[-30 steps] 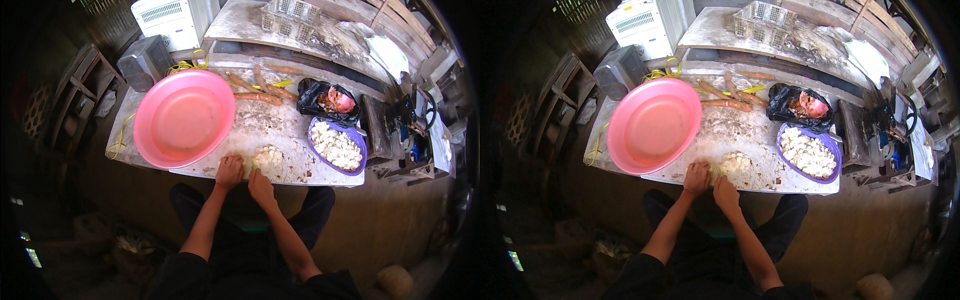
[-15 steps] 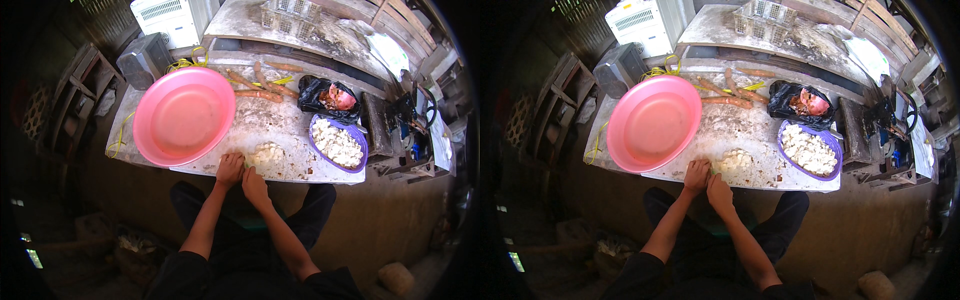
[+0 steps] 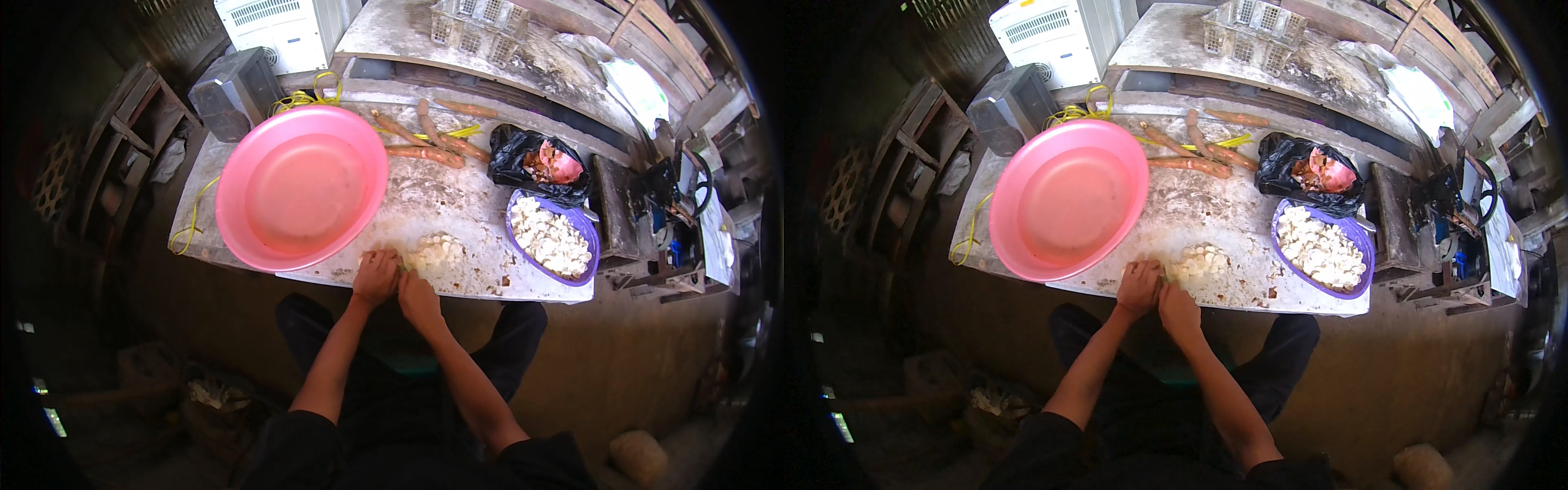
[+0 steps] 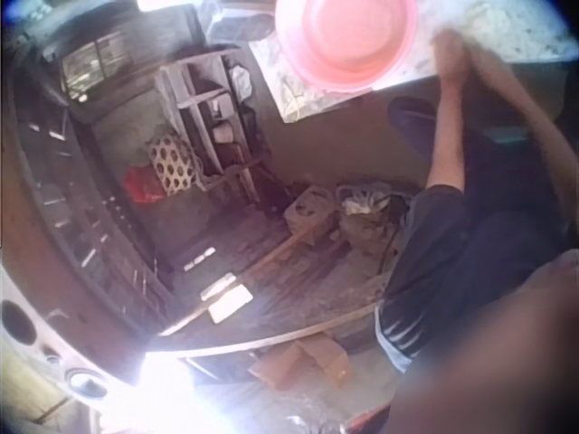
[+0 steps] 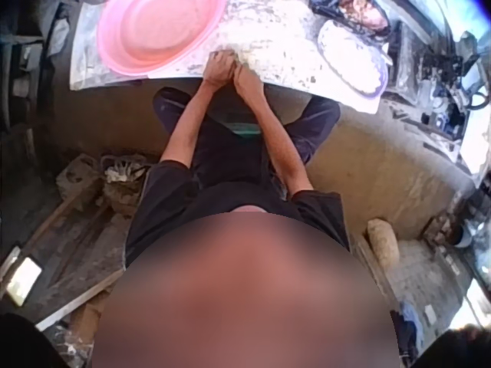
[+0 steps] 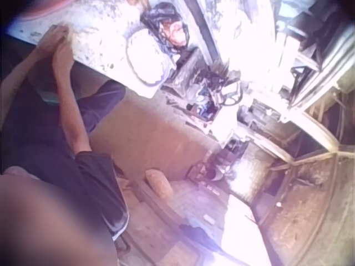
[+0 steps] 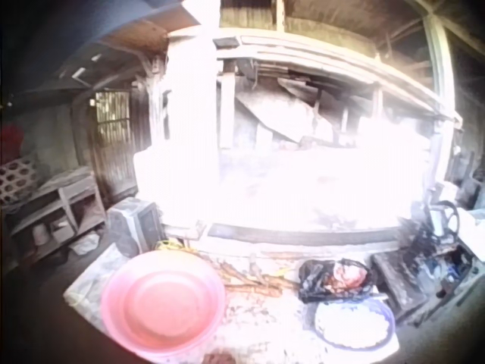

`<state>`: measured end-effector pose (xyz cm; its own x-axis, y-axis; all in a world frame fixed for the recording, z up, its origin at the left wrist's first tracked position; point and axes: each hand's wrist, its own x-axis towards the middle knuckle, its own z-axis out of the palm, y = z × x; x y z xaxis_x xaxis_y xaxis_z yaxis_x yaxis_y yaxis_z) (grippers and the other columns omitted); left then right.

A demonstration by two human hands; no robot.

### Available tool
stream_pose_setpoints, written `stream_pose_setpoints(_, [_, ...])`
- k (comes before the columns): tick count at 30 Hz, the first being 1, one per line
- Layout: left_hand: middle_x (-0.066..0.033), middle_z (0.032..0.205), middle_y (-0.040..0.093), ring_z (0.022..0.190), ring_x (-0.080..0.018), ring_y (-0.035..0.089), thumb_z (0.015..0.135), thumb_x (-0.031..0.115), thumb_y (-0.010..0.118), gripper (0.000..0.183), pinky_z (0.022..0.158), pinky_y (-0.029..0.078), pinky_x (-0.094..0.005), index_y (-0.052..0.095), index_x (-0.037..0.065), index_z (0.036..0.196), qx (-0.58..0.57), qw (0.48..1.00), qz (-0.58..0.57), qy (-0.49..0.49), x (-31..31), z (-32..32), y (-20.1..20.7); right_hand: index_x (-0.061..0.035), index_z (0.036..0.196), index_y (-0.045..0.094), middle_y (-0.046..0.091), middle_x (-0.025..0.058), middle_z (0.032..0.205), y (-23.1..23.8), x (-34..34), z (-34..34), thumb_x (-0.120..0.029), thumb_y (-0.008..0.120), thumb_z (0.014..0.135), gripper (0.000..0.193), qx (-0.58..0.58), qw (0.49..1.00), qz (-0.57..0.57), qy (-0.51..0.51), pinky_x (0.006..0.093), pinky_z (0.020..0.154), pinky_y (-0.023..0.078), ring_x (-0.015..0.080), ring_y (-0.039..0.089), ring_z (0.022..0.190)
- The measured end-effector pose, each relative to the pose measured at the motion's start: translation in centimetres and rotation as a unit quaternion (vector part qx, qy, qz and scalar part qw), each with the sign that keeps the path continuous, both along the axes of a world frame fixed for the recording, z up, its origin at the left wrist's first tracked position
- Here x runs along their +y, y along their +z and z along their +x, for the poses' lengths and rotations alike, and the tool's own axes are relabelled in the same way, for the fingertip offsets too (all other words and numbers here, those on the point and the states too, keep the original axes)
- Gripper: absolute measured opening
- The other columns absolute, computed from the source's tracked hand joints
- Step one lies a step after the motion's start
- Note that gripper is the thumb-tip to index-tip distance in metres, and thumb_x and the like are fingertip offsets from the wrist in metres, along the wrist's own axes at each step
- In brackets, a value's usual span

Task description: The person slices a piece of white food on a table using a small green knife.

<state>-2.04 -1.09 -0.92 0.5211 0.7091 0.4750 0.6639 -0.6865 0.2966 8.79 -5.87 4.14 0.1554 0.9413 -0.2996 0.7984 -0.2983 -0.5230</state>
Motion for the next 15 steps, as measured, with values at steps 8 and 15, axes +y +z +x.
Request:
stream_pose_setpoints(8, [-0.0106, 0.093, 0.050, 0.086, -0.0244, 0.048, 0.073, 0.021, 0.050, 0.023, 0.077, 0.035, -0.0386, 0.049, 0.003, 0.087, 0.016, 1.000, 0.025, 0.003, 0.9, -0.1, 0.0, -0.0021, 0.084, 0.048, 0.058, 0.0224, 0.076, -1.2, 0.8, 0.2, -0.033, 0.030, 0.087, 0.036, -0.011, 1.000, -0.003, 0.004, 0.0460, 0.063, 0.046, 0.0374, 0.058, 0.072])
stream_pose_setpoints(15, [-0.0120, 0.093, 0.050, 0.085, -0.0264, 0.048, 0.072, 0.012, 0.050, 0.021, 0.075, 0.036, -0.0386, 0.048, 0.001, 0.090, -0.003, 1.000, -0.009, 0.016, 0.9, -0.1, -0.1, -0.0037, 0.082, 0.046, 0.057, 0.0213, 0.065, -0.3, 0.0, 1.4, -0.031, 0.032, 0.087, 0.031, -0.056, 0.997, 0.038, 0.021, 0.0488, 0.057, 0.045, 0.0386, 0.057, 0.062])
